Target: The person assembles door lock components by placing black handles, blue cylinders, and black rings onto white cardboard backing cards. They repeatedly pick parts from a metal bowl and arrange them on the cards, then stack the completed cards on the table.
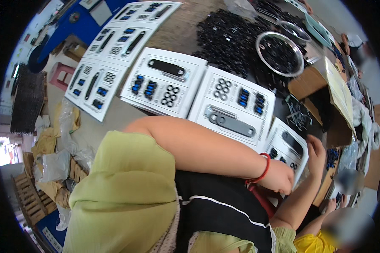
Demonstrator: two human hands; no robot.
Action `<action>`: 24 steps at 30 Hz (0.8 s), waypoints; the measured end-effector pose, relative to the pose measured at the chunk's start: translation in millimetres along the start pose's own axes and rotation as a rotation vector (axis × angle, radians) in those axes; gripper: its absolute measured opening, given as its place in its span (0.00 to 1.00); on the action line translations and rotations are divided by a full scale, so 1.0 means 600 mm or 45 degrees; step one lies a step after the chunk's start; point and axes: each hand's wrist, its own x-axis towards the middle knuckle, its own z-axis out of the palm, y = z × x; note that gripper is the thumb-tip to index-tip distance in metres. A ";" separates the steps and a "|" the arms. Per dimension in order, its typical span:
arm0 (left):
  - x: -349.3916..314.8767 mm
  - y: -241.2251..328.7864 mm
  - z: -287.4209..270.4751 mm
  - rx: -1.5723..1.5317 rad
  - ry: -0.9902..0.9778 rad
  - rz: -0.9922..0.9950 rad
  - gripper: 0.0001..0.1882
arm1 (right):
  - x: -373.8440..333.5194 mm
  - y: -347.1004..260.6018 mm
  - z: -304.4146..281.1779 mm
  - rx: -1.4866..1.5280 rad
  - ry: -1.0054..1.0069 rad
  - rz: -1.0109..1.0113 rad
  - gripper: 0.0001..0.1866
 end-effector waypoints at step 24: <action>-0.437 -0.070 -0.140 -0.060 0.617 0.195 0.26 | -0.024 -0.259 0.180 0.193 0.138 -0.244 0.10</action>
